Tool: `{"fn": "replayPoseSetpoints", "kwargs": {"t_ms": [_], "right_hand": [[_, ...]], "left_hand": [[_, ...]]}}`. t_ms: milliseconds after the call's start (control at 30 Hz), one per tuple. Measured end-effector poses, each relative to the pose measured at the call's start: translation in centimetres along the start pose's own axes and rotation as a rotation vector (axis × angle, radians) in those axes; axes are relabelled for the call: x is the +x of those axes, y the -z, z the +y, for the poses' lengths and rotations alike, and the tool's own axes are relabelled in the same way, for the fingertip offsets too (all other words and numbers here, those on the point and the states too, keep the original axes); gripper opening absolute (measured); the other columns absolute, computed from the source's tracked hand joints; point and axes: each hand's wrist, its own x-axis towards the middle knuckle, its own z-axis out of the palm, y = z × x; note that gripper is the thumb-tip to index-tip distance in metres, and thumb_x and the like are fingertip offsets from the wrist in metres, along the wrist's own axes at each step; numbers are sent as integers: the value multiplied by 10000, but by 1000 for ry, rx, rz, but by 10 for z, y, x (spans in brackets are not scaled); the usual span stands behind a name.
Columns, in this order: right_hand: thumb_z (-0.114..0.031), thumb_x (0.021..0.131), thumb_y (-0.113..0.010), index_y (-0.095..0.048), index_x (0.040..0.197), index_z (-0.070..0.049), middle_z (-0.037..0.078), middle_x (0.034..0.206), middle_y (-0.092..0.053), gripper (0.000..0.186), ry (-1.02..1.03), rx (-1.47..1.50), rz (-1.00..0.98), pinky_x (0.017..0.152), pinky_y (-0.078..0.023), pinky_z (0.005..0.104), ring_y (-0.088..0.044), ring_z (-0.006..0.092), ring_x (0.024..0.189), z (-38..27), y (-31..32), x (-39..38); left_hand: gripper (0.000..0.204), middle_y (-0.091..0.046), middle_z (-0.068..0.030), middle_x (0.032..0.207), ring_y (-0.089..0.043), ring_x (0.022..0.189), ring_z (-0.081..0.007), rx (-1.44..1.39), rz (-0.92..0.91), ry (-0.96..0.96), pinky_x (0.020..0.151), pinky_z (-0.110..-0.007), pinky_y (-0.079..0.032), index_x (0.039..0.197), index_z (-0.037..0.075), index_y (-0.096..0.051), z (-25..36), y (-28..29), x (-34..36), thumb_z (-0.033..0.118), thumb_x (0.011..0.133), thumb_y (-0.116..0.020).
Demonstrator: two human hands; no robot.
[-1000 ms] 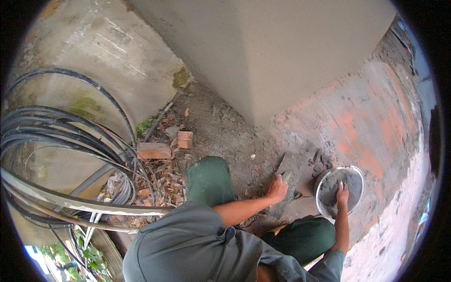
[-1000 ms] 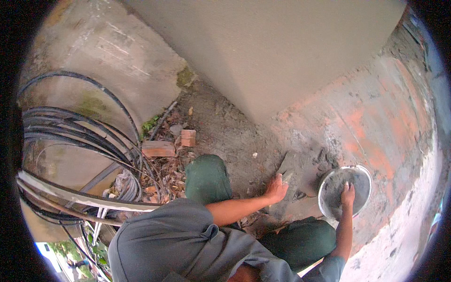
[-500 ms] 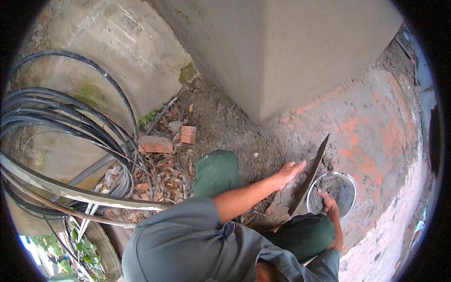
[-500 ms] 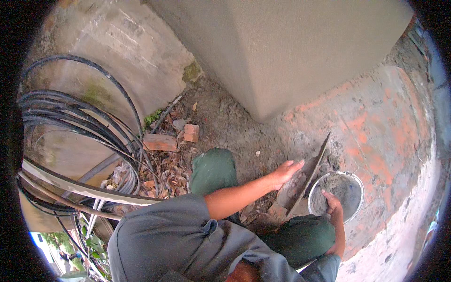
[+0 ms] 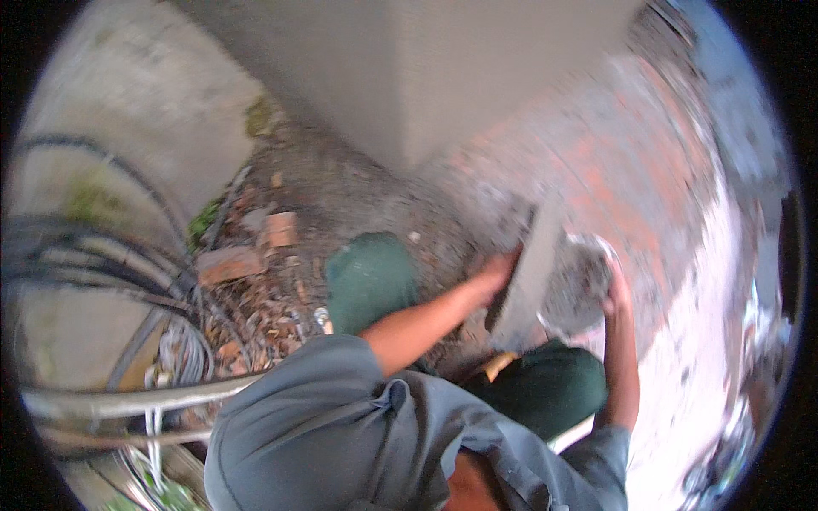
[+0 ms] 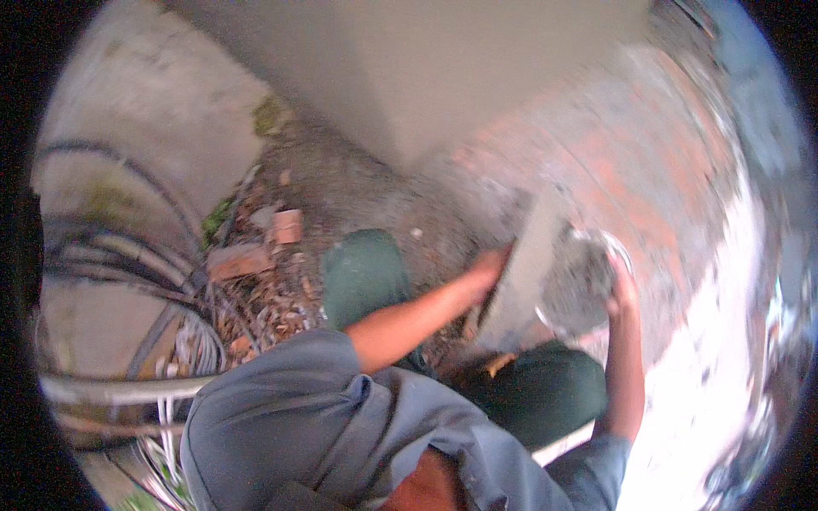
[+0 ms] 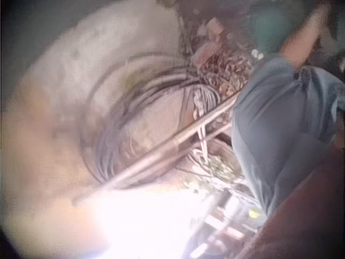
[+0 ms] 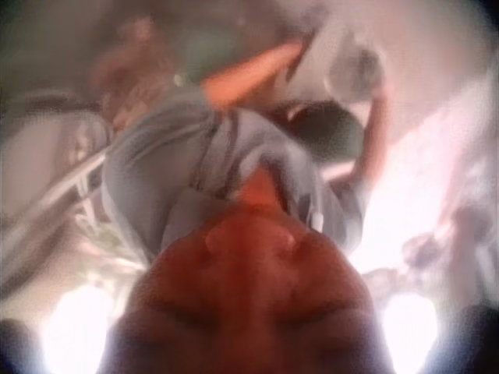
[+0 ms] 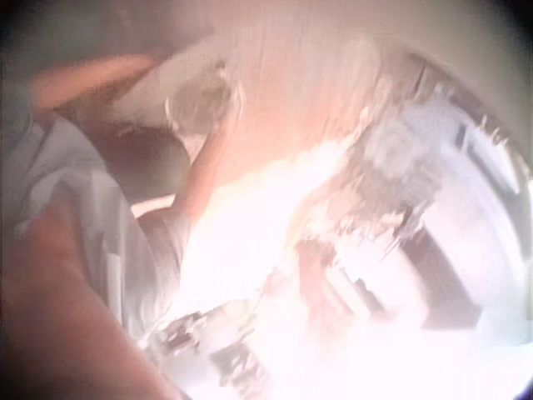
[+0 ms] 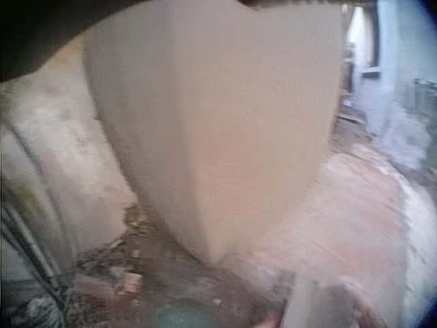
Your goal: The person scoops cement from a bucket with a trowel and applies it to a wall corner, smoothing the surface repeatedly. The person uses a straightedge to level the plastered corner and continues applying and smoothing the cement along the wall edge.
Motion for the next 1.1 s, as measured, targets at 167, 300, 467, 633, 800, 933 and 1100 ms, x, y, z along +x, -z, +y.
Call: {"fn": "replayPoseSetpoints", "kwargs": {"t_ms": [167, 300, 467, 633, 800, 933, 1100], "right_hand": [[-219, 881, -664, -628, 1125, -56, 58, 1005, -662, 296, 229, -236, -31, 793, -533, 344, -644, 189, 871, -35, -85, -13], [-168, 859, -679, -626, 1150, -47, 78, 1048, -660, 319, 251, -353, -6, 802, -530, 329, -648, 208, 873, -31, -143, -9], [-145, 828, -682, -601, 1205, -28, 197, 1306, -557, 403, 683, -1303, 24, 996, -443, 396, -549, 331, 1191, -2, -171, -32], [-134, 837, -660, -595, 1224, -53, 204, 1394, -477, 401, 686, -1498, -121, 1076, -359, 402, -451, 337, 1301, 6, -196, -75], [-62, 861, -609, -599, 1225, -56, 136, 1325, -558, 365, 878, -1322, 102, 1024, -384, 351, -494, 252, 1261, -42, -210, -97], [-182, 924, -599, -607, 1227, -56, 88, 1255, -593, 329, 807, -1083, 172, 993, -399, 364, -517, 212, 1199, -93, -198, -80], [-328, 949, -567, -596, 1253, -55, 77, 1248, -592, 410, 643, -1050, 248, 964, -419, 388, -524, 213, 1177, -113, -174, -51]], "left_hand": [[565, -613, -86, 1164, -613, 1000, -192, -405, -391, -90, 837, -355, -529, 1360, 64, -471, -1, -17, -7, 479, 977, -457], [512, -614, -68, 1116, -615, 970, -166, -469, -307, -38, 799, -325, -539, 1341, 69, -474, 9, -15, -20, 435, 984, -466], [462, -603, -67, 1130, -610, 972, -164, -630, -417, -80, 797, -308, -537, 1329, 58, -473, 6, 4, -10, 368, 986, -480], [384, -598, -80, 1152, -602, 1002, -178, -596, -564, -345, 837, -324, -526, 1313, 58, -488, 1, 20, -20, 271, 993, -467], [401, -587, -94, 1222, -601, 1048, -217, -558, -556, -275, 930, -373, -495, 1334, 92, -485, -2, 31, -75, 306, 996, -456], [365, -599, -75, 1186, -608, 1020, -203, -759, -612, -220, 863, -359, -523, 1302, 81, -505, -2, 39, -107, 245, 976, -524], [376, -598, -76, 1190, -608, 1025, -213, -815, -572, -237, 869, -366, -520, 1302, 79, -504, -11, 75, -154, 265, 976, -524]]}}
